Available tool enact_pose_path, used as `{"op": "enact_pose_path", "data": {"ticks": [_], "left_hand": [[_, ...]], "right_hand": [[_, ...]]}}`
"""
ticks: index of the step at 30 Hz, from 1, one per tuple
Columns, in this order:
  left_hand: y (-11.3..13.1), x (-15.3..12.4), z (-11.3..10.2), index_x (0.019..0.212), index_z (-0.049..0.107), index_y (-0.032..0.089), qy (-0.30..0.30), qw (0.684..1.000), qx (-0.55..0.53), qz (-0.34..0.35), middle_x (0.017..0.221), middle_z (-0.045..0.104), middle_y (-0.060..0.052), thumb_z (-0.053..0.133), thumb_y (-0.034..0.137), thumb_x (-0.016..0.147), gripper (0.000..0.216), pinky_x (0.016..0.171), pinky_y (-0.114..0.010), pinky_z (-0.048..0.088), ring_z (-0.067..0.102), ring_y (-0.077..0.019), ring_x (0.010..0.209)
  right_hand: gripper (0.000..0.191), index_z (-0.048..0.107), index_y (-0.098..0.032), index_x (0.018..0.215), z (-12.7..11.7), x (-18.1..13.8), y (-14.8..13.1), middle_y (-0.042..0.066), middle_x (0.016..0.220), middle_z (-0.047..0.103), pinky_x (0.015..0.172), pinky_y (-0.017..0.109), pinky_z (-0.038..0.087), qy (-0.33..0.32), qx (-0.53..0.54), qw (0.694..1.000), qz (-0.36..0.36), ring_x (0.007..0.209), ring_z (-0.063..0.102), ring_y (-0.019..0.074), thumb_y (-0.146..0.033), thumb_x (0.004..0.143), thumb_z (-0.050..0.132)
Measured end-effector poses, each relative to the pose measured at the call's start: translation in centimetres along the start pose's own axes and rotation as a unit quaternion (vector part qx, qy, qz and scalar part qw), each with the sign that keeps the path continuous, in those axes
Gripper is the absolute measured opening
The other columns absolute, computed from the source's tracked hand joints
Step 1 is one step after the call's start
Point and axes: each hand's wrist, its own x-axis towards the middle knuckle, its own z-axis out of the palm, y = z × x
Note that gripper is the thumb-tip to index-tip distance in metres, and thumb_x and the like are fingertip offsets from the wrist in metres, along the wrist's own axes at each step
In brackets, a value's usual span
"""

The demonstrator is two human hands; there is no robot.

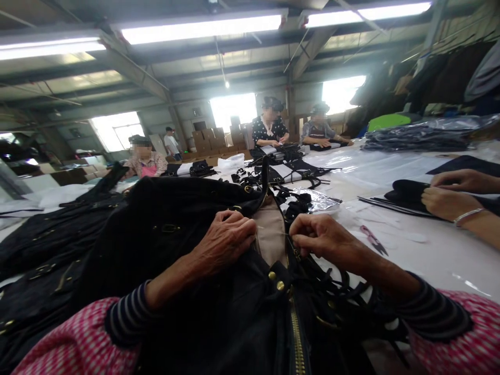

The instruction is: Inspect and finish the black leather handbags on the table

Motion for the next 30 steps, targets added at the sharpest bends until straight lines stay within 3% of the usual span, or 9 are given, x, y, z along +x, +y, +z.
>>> {"op": "enact_pose_path", "data": {"ticks": [3,8,15,22,30], "left_hand": [[-0.2,0.2,0.1,0.099,0.059,0.022,0.020,0.999,-0.014,-0.039,0.097,0.067,-0.001,0.043,0.030,0.104,0.018,0.104,-0.042,0.030,0.058,-0.0176,0.096],[-0.3,0.5,-0.3,0.097,0.056,0.021,0.016,0.996,-0.057,-0.072,0.094,0.066,0.000,0.046,0.028,0.102,0.013,0.101,-0.043,0.031,0.057,-0.0182,0.092],[-0.2,0.9,-1.1,0.091,0.055,0.021,0.003,0.990,-0.106,-0.096,0.091,0.068,0.000,0.045,0.030,0.101,0.017,0.101,-0.044,0.033,0.059,-0.0192,0.091],[-0.2,1.2,-2.0,0.086,0.059,0.019,-0.003,0.988,-0.112,-0.107,0.083,0.064,-0.001,0.051,0.032,0.100,0.021,0.079,-0.031,0.039,0.059,-0.0186,0.082],[0.1,1.2,-2.2,0.082,0.059,0.019,0.005,0.986,-0.105,-0.127,0.080,0.064,0.000,0.056,0.032,0.099,0.022,0.071,-0.029,0.035,0.058,-0.0172,0.077]], "right_hand": [[0.015,0.064,-0.018,0.077,0.6,0.4,-0.5,-0.001,0.062,0.063,0.047,0.022,0.038,-0.026,0.032,0.999,0.002,0.051,0.058,0.0125,-0.032,0.078,0.067],[0.014,0.064,-0.018,0.073,1.2,-0.3,-1.0,-0.002,0.062,0.061,0.049,0.021,0.039,-0.056,-0.019,0.998,-0.005,0.054,0.057,0.0122,-0.029,0.081,0.066],[0.014,0.064,-0.018,0.071,0.6,-1.9,-0.5,-0.001,0.059,0.061,0.046,0.022,0.036,-0.049,-0.020,0.997,0.055,0.052,0.055,0.0129,-0.029,0.078,0.068],[0.009,0.063,-0.018,0.069,2.0,0.0,-1.4,-0.002,0.059,0.059,0.046,0.021,0.037,-0.064,-0.010,0.998,0.022,0.052,0.054,0.0119,-0.025,0.076,0.064],[0.009,0.063,-0.017,0.067,2.6,-0.1,-1.7,-0.002,0.058,0.058,0.046,0.021,0.033,-0.058,-0.021,0.998,0.034,0.052,0.052,0.0113,-0.022,0.074,0.064]]}}
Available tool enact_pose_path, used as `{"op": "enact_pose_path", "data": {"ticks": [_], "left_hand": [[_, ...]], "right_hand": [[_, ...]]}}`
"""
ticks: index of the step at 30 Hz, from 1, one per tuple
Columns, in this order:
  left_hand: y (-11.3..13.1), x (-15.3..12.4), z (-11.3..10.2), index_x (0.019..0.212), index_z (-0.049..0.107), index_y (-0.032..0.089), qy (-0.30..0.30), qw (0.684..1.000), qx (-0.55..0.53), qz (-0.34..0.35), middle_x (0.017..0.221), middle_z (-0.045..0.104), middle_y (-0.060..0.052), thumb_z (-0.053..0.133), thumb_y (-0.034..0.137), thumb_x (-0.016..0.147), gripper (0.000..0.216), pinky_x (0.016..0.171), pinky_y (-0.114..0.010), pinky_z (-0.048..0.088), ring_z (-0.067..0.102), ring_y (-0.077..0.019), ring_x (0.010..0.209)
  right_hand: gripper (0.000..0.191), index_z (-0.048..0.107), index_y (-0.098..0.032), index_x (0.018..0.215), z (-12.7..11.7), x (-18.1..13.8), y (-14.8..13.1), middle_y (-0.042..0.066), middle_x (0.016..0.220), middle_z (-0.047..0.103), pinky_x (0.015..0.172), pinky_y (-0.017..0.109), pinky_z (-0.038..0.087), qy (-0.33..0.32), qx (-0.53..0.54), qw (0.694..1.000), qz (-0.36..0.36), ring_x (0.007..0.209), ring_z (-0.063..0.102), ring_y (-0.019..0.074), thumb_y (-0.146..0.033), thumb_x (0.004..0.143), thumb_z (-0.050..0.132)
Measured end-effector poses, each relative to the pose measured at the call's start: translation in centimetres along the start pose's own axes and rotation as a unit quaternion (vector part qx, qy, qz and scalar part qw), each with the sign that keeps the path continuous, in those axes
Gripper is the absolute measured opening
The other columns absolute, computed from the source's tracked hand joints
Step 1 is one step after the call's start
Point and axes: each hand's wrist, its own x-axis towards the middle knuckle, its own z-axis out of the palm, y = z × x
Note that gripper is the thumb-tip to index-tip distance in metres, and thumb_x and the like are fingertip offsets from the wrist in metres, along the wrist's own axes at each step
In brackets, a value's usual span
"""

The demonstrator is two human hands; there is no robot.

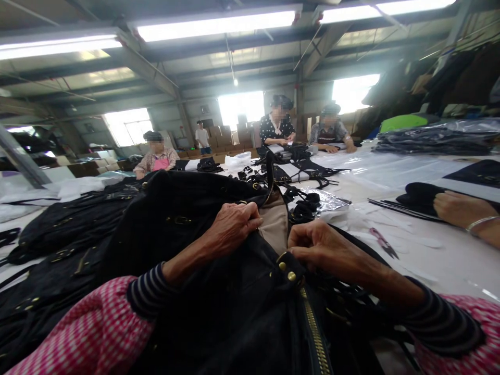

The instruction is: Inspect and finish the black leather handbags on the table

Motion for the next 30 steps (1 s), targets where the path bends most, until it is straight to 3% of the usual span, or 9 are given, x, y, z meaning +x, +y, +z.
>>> {"op": "enact_pose_path", "data": {"ticks": [30], "left_hand": [[0.00,-0.12,-0.06,0.084,0.062,0.019,0.003,1.000,-0.015,0.001,0.079,0.063,0.001,0.058,0.031,0.099,0.020,0.072,-0.028,0.034,0.059,-0.0167,0.078]], "right_hand": [[0.010,0.062,-0.016,0.067,0.87,-0.13,-0.44,-0.002,0.060,0.056,0.048,0.021,0.031,0.032,0.001,0.999,0.000,0.056,0.047,0.0103,-0.023,0.072,0.064]]}}
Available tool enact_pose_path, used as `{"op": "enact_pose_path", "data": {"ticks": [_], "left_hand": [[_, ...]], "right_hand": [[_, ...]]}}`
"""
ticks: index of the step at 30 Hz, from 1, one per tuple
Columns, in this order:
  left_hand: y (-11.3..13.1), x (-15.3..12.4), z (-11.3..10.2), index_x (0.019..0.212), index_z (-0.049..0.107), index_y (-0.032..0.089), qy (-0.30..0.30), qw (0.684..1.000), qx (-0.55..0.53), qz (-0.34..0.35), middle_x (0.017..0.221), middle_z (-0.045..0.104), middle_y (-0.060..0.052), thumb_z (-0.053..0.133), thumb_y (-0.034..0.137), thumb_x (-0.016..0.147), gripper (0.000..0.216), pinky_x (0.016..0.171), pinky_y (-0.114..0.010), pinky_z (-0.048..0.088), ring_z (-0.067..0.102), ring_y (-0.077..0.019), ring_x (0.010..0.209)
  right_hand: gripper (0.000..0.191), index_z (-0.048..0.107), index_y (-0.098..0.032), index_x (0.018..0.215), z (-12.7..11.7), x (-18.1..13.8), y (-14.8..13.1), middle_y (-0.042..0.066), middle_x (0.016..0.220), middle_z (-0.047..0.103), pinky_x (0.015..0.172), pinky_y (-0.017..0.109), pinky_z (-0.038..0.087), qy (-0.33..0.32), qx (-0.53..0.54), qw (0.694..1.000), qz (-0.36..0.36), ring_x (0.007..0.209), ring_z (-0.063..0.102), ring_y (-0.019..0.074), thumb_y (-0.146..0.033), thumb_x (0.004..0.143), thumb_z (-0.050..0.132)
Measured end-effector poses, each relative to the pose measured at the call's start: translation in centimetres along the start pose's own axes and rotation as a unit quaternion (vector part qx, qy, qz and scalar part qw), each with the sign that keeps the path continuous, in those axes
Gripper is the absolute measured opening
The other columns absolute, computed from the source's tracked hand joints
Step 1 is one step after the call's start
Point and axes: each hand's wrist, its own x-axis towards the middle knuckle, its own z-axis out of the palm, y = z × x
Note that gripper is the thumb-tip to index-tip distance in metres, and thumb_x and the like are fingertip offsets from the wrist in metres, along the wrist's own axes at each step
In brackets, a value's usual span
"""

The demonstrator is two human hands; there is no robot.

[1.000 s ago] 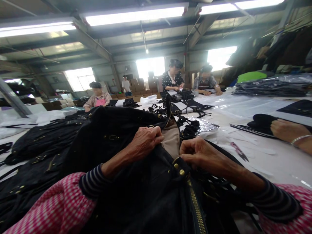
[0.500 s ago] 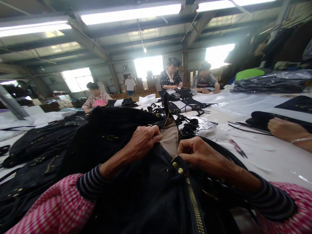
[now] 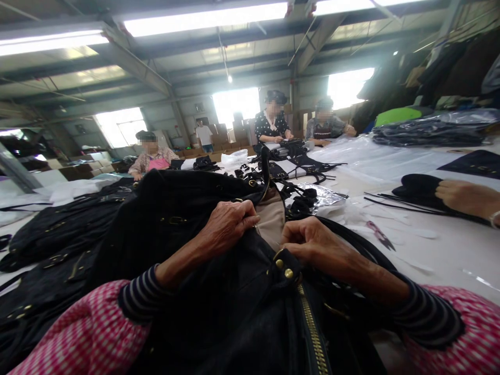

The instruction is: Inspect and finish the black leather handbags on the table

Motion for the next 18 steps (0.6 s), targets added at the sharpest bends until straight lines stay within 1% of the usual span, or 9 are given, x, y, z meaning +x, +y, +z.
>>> {"op": "enact_pose_path", "data": {"ticks": [7,14,18], "left_hand": [[0.04,-0.11,0.02,0.084,0.063,0.019,0.004,1.000,0.000,0.003,0.078,0.063,0.001,0.058,0.032,0.099,0.021,0.072,-0.028,0.034,0.059,-0.0168,0.077],[-0.08,-0.03,0.08,0.085,0.063,0.019,0.006,1.000,0.005,0.005,0.078,0.064,0.001,0.059,0.033,0.099,0.021,0.071,-0.028,0.034,0.059,-0.0169,0.077],[-0.19,-0.09,0.08,0.082,0.062,0.019,0.007,1.000,-0.008,0.016,0.072,0.060,0.003,0.058,0.033,0.099,0.023,0.069,-0.027,0.033,0.057,-0.0150,0.072]], "right_hand": [[0.011,0.062,-0.016,0.068,-0.12,-0.23,0.38,-0.003,0.059,0.055,0.047,0.021,0.031,-0.003,0.021,1.000,-0.001,0.054,0.046,0.0103,-0.026,0.073,0.064],[0.010,0.061,-0.016,0.067,-0.06,-0.02,-0.13,-0.004,0.060,0.054,0.047,0.021,0.031,-0.011,0.013,1.000,0.004,0.055,0.045,0.0097,-0.023,0.073,0.063],[0.007,0.061,-0.016,0.067,0.16,0.16,-0.44,-0.003,0.061,0.054,0.048,0.021,0.031,-0.007,0.019,1.000,-0.019,0.057,0.045,0.0094,-0.020,0.072,0.062]]}}
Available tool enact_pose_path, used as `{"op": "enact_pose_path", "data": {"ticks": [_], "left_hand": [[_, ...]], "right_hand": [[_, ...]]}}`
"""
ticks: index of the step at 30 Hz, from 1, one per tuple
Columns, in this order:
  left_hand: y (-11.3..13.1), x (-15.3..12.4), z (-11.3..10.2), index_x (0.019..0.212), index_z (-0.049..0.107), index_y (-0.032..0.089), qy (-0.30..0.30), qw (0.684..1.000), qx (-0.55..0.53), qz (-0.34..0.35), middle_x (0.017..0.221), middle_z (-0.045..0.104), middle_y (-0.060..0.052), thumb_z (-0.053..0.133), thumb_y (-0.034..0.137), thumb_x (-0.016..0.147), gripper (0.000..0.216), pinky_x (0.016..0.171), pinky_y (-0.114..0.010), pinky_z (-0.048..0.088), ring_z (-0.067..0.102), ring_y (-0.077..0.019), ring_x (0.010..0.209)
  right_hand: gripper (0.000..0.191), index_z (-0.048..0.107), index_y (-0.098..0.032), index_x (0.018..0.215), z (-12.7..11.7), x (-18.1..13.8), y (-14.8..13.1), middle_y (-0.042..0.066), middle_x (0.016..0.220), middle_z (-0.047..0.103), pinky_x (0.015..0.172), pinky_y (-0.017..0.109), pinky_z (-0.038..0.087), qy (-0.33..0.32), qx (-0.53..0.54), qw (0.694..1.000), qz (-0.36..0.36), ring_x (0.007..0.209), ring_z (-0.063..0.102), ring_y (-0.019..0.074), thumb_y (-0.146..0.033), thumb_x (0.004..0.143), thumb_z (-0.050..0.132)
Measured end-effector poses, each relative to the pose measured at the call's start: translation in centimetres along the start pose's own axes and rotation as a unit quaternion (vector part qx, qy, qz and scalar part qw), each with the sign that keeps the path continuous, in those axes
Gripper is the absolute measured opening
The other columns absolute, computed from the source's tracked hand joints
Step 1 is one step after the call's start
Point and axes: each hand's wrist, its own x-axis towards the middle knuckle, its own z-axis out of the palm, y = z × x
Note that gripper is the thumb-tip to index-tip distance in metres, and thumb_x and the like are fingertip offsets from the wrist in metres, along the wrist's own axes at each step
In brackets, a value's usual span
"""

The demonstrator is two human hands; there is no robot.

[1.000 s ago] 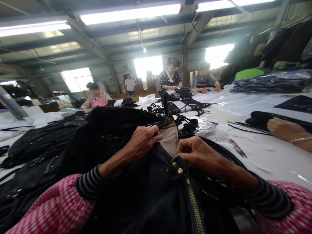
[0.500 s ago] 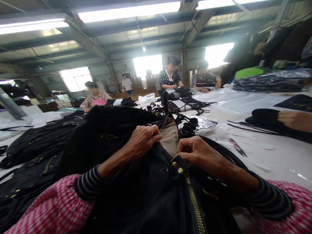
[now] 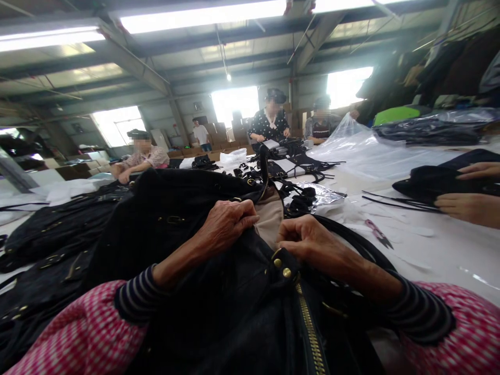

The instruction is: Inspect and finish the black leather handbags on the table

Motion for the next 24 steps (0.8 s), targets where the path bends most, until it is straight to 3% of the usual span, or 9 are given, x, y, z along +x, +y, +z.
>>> {"op": "enact_pose_path", "data": {"ticks": [6,12,19,24], "left_hand": [[-0.4,-0.1,0.1,0.081,0.064,0.020,0.011,1.000,-0.015,0.015,0.069,0.058,0.004,0.056,0.035,0.099,0.024,0.068,-0.026,0.033,0.054,-0.0128,0.069],[-0.7,-0.3,0.5,0.084,0.069,0.021,0.004,0.997,-0.078,0.003,0.077,0.066,0.001,0.056,0.043,0.097,0.029,0.072,-0.026,0.042,0.060,-0.0152,0.075],[-1.3,-0.2,1.3,0.087,0.073,0.023,-0.006,0.997,-0.081,0.009,0.089,0.073,-0.002,0.058,0.049,0.094,0.031,0.083,-0.032,0.047,0.065,-0.0203,0.087],[-1.2,-0.1,1.3,0.087,0.069,0.023,-0.024,0.999,-0.035,0.019,0.089,0.071,-0.001,0.053,0.054,0.094,0.036,0.090,-0.037,0.043,0.064,-0.0218,0.089]], "right_hand": [[0.006,0.062,-0.016,0.070,0.4,0.4,0.5,-0.003,0.065,0.058,0.053,0.021,0.034,-0.034,0.057,0.997,-0.045,0.061,0.050,0.0106,-0.019,0.075,0.062],[0.006,0.065,-0.015,0.068,1.4,2.0,1.3,-0.002,0.066,0.061,0.058,0.023,0.035,0.049,-0.040,0.995,-0.081,0.064,0.053,0.0120,-0.015,0.074,0.062],[0.009,0.061,-0.016,0.069,2.2,2.7,1.6,-0.003,0.063,0.055,0.057,0.023,0.031,0.039,-0.095,0.988,-0.113,0.062,0.052,0.0113,-0.015,0.076,0.064],[0.007,0.063,-0.017,0.074,2.7,2.5,2.2,-0.002,0.069,0.062,0.060,0.023,0.033,0.055,-0.125,0.984,-0.117,0.064,0.056,0.0125,-0.020,0.079,0.066]]}}
